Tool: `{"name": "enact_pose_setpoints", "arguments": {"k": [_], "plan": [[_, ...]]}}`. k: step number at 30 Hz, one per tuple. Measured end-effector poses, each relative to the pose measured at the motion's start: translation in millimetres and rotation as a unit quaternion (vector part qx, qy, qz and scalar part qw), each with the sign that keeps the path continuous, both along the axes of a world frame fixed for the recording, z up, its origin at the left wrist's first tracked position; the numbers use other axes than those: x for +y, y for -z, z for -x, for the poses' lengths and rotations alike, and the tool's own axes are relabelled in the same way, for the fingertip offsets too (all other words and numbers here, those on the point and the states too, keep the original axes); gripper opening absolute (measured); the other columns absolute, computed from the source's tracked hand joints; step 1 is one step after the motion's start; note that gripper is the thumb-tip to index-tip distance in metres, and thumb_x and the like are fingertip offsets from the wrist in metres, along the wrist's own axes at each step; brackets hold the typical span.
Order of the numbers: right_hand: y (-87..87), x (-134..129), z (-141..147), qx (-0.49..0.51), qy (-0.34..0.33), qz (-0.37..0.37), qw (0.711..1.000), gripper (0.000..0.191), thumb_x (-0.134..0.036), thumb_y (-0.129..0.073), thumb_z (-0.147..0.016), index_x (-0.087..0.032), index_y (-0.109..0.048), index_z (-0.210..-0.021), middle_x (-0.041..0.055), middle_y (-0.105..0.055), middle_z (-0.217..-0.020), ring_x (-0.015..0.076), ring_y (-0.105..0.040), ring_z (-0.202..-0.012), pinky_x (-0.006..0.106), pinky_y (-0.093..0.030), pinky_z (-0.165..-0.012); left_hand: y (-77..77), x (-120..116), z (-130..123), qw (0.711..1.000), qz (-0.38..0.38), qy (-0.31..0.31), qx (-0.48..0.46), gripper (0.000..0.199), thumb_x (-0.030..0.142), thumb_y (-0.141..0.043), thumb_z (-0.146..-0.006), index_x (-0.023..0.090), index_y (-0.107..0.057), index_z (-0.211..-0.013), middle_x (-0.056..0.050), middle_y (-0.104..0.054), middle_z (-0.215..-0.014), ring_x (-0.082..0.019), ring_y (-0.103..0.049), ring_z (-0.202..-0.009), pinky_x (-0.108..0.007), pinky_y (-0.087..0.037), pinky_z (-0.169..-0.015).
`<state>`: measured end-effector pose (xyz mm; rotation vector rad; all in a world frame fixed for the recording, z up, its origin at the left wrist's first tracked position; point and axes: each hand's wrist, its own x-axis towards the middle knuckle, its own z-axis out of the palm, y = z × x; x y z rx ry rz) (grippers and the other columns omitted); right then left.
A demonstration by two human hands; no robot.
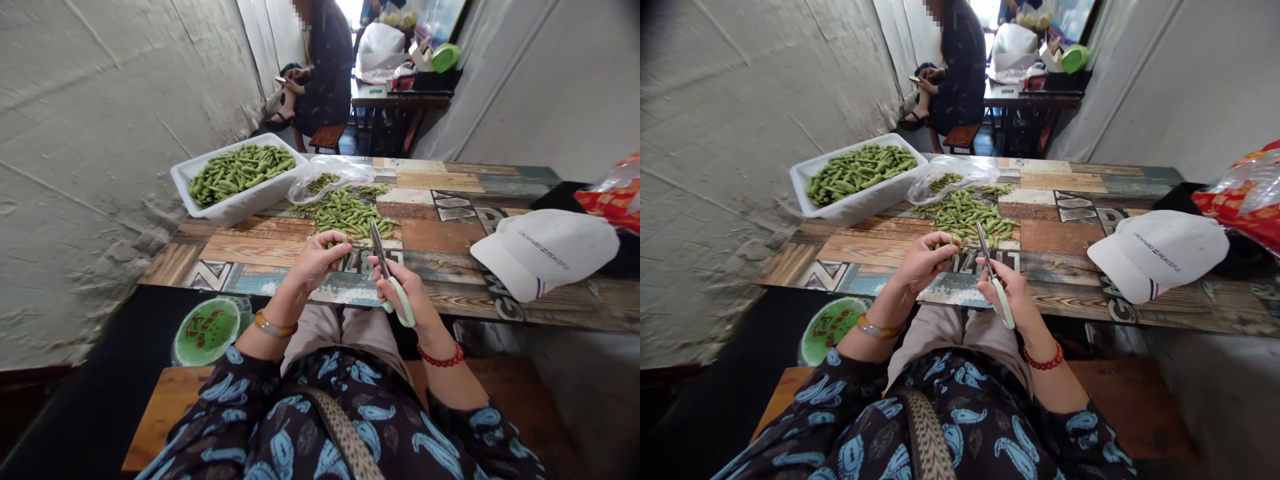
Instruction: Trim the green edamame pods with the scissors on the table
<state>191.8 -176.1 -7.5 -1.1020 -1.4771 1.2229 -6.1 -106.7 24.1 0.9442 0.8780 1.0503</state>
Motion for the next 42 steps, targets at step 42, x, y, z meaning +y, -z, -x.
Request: {"name": "enact_pose_setpoints", "arguments": {"k": [42], "plan": [[3.2, -7, 30, -0.103, 0.007, -0.059, 0.993, 0.051, -0.052, -0.063, -0.089, -0.021, -0.058, -0.129, 0.0040, -0.059, -0.095, 0.0109, -0.054, -0.064, 0.025, -0.050, -0.058, 4.0, -19, 7, 0.990, 0.042, -0.074, -0.117, 0.044, 0.034, -0.087, -0.059, 0.017, -0.050, -0.075, 0.007, -0.053, -0.056, -0.001, -0.033, -0.038, -0.015, -0.018, -0.038]]}}
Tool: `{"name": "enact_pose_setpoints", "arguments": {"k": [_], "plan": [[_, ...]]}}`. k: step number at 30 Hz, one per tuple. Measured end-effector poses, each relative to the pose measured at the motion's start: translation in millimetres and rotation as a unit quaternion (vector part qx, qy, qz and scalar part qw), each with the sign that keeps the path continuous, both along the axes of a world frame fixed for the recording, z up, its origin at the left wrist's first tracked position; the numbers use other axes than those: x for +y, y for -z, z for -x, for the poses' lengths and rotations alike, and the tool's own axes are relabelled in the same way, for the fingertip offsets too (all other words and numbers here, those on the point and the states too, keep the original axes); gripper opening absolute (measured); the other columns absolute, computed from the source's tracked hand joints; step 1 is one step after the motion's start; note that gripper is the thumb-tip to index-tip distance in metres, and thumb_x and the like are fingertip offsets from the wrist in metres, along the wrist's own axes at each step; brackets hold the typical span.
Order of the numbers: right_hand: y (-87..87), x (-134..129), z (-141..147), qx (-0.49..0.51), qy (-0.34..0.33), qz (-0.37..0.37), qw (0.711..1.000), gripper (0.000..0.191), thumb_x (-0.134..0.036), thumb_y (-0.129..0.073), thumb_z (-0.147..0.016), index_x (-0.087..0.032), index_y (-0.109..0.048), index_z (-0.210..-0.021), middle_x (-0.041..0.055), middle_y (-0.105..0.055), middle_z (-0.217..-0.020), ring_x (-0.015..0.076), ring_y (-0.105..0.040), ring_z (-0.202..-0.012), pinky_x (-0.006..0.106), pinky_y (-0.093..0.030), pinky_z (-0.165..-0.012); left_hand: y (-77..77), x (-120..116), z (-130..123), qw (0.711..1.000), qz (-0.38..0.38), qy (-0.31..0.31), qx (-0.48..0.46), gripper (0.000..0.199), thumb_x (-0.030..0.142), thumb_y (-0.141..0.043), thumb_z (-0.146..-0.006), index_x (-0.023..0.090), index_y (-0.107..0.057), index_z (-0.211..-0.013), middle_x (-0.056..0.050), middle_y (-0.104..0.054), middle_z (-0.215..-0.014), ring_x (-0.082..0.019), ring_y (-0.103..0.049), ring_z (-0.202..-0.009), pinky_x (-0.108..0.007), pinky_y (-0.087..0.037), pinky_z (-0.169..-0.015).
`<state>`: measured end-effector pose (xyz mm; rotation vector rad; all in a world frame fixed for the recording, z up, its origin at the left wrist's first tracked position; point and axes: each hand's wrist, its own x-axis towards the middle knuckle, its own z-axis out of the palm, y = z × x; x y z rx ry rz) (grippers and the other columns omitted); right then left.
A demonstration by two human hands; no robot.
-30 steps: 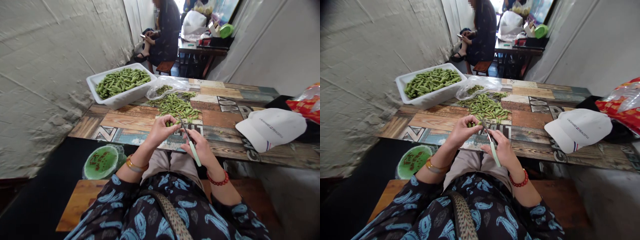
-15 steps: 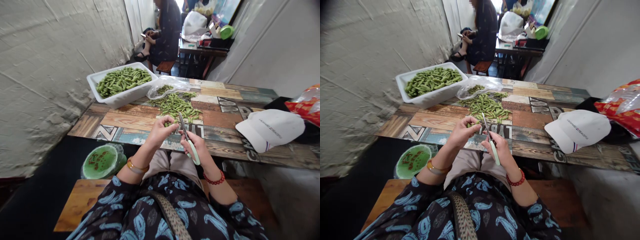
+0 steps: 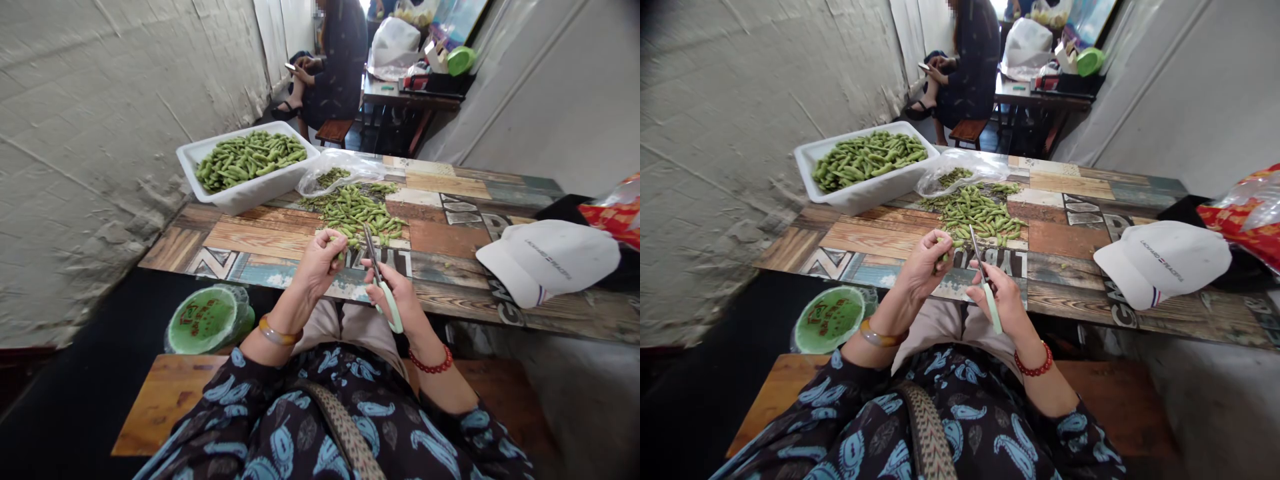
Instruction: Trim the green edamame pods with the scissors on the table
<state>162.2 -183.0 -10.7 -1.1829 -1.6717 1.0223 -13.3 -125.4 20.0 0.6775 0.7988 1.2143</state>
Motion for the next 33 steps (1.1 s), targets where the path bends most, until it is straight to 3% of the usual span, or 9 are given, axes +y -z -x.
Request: {"name": "enact_pose_setpoints", "arguments": {"k": [4, 19, 27, 33], "plan": [[-7.7, 2, 1, -0.009, -0.017, -0.024, 1.000, 0.052, -0.052, -0.062, -0.089, -0.020, -0.056, -0.130, 0.0043, -0.058, -0.096, 0.0116, -0.053, -0.067, 0.026, -0.048, -0.062, -1.1, -2, -2, 1.000, -0.011, 0.002, 0.011, 0.044, 0.036, -0.087, -0.061, 0.018, -0.049, -0.075, 0.010, -0.046, -0.049, -0.002, -0.030, -0.037, -0.015, -0.019, -0.039], [-8.8, 1, 5, 0.030, -0.042, 0.046, 0.998, 0.053, -0.054, -0.059, -0.090, -0.018, -0.058, -0.129, 0.0054, -0.058, -0.096, 0.0108, -0.054, -0.065, 0.024, -0.052, -0.056, -6.0, -10, -6, 0.996, -0.048, -0.018, 0.078, 0.042, 0.039, -0.086, -0.063, 0.017, -0.052, -0.075, 0.009, -0.047, -0.054, -0.002, -0.034, -0.040, -0.015, -0.024, -0.038], [-16.7, -3, 10, 0.103, -0.049, 0.118, 0.986, 0.048, -0.058, -0.058, -0.090, -0.019, -0.061, -0.118, 0.0001, -0.056, -0.079, 0.0078, -0.048, -0.050, 0.022, -0.046, -0.046, -3.1, -7, -6, 0.994, -0.062, -0.024, 0.089, 0.038, 0.038, -0.085, -0.064, 0.018, -0.054, -0.075, 0.008, -0.048, -0.056, -0.002, -0.036, -0.042, -0.016, -0.027, -0.039], [-12.4, 1, 6, 0.117, -0.074, 0.090, 0.986, 0.051, -0.056, -0.058, -0.091, -0.020, -0.057, -0.126, 0.0031, -0.055, -0.094, 0.0100, -0.052, -0.062, 0.025, -0.049, -0.056, 1.4, -3, -5, 0.993, -0.067, -0.029, 0.095, 0.036, 0.038, -0.083, -0.067, 0.018, -0.055, -0.076, 0.007, -0.048, -0.057, -0.003, -0.036, -0.042, -0.016, -0.027, -0.039]]}}
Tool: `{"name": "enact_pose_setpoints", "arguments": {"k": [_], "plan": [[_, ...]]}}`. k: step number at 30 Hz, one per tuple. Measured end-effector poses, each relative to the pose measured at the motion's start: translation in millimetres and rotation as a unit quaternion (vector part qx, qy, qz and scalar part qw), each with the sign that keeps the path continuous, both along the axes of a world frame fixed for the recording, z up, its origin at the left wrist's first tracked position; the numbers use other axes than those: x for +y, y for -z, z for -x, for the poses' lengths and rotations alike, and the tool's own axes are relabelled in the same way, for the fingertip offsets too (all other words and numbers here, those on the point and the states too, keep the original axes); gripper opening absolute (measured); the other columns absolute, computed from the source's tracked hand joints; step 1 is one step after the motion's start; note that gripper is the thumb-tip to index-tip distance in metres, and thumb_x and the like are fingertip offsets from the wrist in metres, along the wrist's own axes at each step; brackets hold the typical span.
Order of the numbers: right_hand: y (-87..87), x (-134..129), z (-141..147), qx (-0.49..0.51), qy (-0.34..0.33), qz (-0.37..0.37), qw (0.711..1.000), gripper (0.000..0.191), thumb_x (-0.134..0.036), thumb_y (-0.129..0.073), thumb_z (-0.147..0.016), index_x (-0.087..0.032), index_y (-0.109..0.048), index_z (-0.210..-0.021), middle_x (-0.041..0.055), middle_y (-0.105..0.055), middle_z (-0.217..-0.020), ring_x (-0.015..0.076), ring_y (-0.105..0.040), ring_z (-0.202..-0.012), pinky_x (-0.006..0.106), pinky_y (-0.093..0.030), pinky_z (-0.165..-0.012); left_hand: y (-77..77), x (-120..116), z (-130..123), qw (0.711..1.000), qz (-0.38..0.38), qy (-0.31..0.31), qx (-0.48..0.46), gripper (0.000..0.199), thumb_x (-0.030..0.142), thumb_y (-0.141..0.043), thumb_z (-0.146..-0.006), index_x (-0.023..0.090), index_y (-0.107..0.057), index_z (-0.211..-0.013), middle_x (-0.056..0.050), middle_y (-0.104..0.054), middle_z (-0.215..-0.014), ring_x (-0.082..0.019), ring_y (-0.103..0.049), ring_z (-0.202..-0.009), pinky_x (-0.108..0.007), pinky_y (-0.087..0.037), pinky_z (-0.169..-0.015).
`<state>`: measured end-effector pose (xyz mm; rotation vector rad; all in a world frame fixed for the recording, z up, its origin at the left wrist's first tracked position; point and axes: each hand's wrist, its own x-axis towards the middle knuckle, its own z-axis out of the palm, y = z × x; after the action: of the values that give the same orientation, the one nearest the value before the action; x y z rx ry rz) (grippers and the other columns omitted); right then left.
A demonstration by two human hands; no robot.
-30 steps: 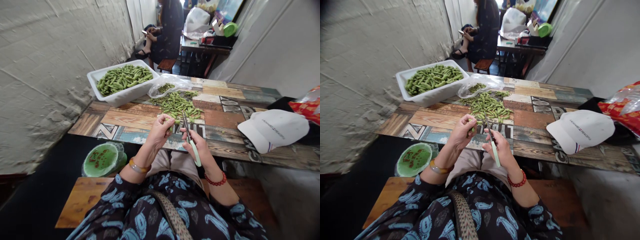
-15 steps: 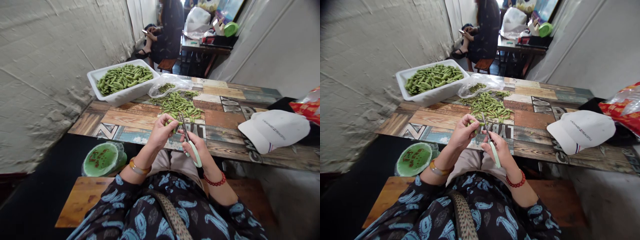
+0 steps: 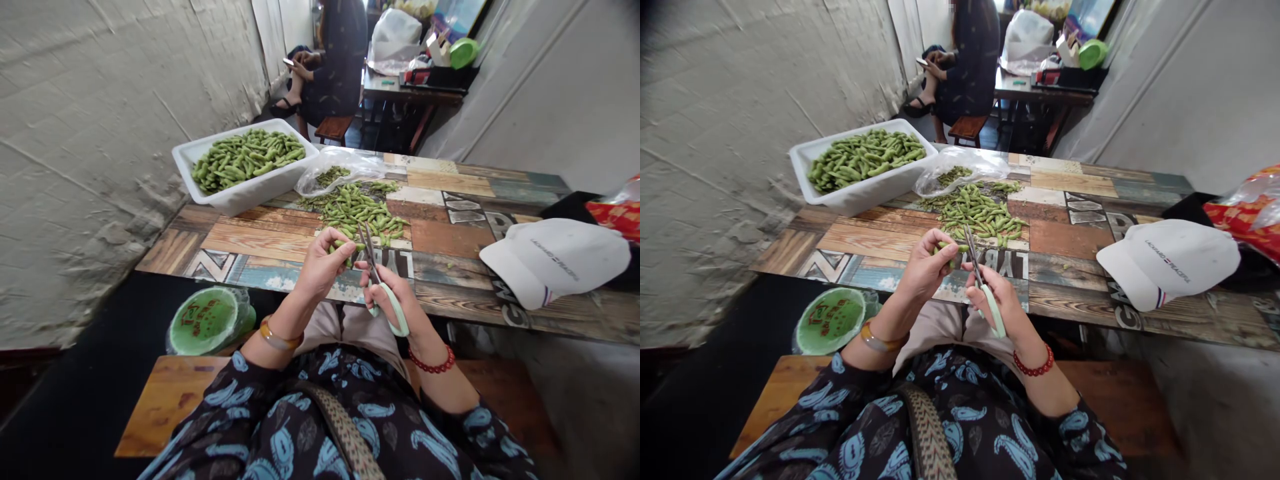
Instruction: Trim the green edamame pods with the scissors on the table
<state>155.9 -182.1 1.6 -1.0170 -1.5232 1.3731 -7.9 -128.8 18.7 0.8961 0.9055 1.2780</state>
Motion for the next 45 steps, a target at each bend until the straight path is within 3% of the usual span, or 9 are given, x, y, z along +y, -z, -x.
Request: {"name": "enact_pose_setpoints", "arguments": {"k": [16, 23, 26, 28, 33, 36, 40, 43, 45], "plan": [[5.3, 4, -6, -0.052, -0.002, -0.025, 0.998, 0.048, -0.055, -0.057, -0.093, -0.021, -0.058, -0.126, 0.0029, -0.055, -0.091, 0.0106, -0.051, -0.062, 0.025, -0.049, -0.056, -9.5, 3, 1, 0.982, -0.082, -0.053, 0.163, 0.018, 0.027, -0.076, -0.074, 0.018, -0.061, -0.071, 0.003, -0.053, -0.060, -0.008, -0.043, -0.052, -0.021, -0.032, -0.050], [1.7, 4, -4, -0.050, 0.006, 0.022, 0.998, 0.050, -0.057, -0.057, -0.091, -0.018, -0.061, -0.122, 0.0005, -0.056, -0.080, 0.0088, -0.049, -0.052, 0.023, -0.046, -0.048, -13.3, 8, 7, 0.971, -0.125, -0.047, 0.200, 0.016, 0.024, -0.078, -0.071, 0.017, -0.064, -0.066, -0.001, -0.059, -0.067, -0.012, -0.050, -0.066, -0.022, -0.038, -0.060], [1.0, 3, 1, -0.005, 0.001, 0.066, 0.998, 0.050, -0.057, -0.058, -0.090, -0.017, -0.060, -0.120, -0.0005, -0.056, -0.079, 0.0070, -0.046, -0.048, 0.022, -0.044, -0.044, -5.0, 10, 5, 0.987, -0.074, -0.019, 0.142, 0.021, 0.028, -0.080, -0.070, 0.017, -0.062, -0.069, 0.002, -0.055, -0.064, -0.008, -0.045, -0.057, -0.020, -0.034, -0.052], [1.9, 3, 4, 0.043, 0.003, 0.088, 0.995, 0.046, -0.055, -0.058, -0.091, -0.018, -0.060, -0.119, -0.0003, -0.055, -0.081, 0.0074, -0.048, -0.051, 0.022, -0.045, -0.046, 2.4, 13, 2, 0.999, -0.009, 0.015, 0.046, 0.027, 0.033, -0.080, -0.071, 0.017, -0.057, -0.073, 0.005, -0.049, -0.058, -0.005, -0.037, -0.047, -0.018, -0.027, -0.045], [14.6, 17, -1, 0.180, 0.110, 0.132, 0.969, 0.047, -0.055, -0.061, -0.089, -0.021, -0.061, -0.120, 0.0008, -0.053, -0.089, 0.0079, -0.047, -0.056, 0.022, -0.044, -0.045, 10.6, 33, 17, 0.982, 0.092, 0.031, -0.160, 0.040, 0.029, -0.082, -0.064, 0.017, -0.046, -0.076, 0.005, -0.055, -0.066, 0.000, -0.033, -0.042, -0.014, -0.019, -0.040], [24.1, 28, -9, 0.211, 0.146, 0.157, 0.954, 0.048, -0.058, -0.059, -0.089, -0.020, -0.063, -0.117, 0.0007, -0.053, -0.088, 0.0077, -0.046, -0.056, 0.023, -0.043, -0.046, -1.0, 59, 41, 0.986, 0.095, -0.004, -0.138, 0.038, 0.023, -0.080, -0.060, 0.017, -0.045, -0.075, 0.002, -0.061, -0.072, 0.000, -0.037, -0.044, -0.013, -0.020, -0.040], [28.9, 35, -11, 0.188, 0.147, 0.129, 0.963, 0.048, -0.060, -0.051, -0.092, -0.020, -0.061, -0.115, 0.0027, -0.055, -0.086, 0.0104, -0.046, -0.055, 0.026, -0.044, -0.046, -37.3, 113, 71, 0.997, 0.030, -0.077, -0.007, 0.028, 0.025, -0.074, -0.067, 0.017, -0.048, -0.076, 0.004, -0.058, -0.068, -0.002, -0.037, -0.045, -0.016, -0.021, -0.042], [29.5, 34, -8, 0.163, 0.141, 0.118, 0.969, 0.047, -0.060, -0.052, -0.091, -0.021, -0.060, -0.116, 0.0041, -0.056, -0.087, 0.0112, -0.047, -0.054, 0.027, -0.045, -0.046, -71.6, 158, 90, 0.964, -0.051, -0.194, 0.173, 0.024, 0.028, -0.067, -0.081, 0.017, -0.047, -0.074, 0.005, -0.051, -0.064, -0.004, -0.040, -0.051, -0.020, -0.028, -0.047], [30.2, 34, -6, 0.163, 0.139, 0.125, 0.969, 0.046, -0.059, -0.055, -0.090, -0.021, -0.060, -0.116, 0.0044, -0.057, -0.087, 0.0111, -0.047, -0.053, 0.027, -0.045, -0.044, -91.1, 182, 104, 0.948, -0.073, -0.226, 0.212, 0.021, 0.027, -0.064, -0.085, 0.017, -0.048, -0.076, 0.005, -0.047, -0.063, -0.006, -0.041, -0.055, -0.022, -0.031, -0.052]]}}
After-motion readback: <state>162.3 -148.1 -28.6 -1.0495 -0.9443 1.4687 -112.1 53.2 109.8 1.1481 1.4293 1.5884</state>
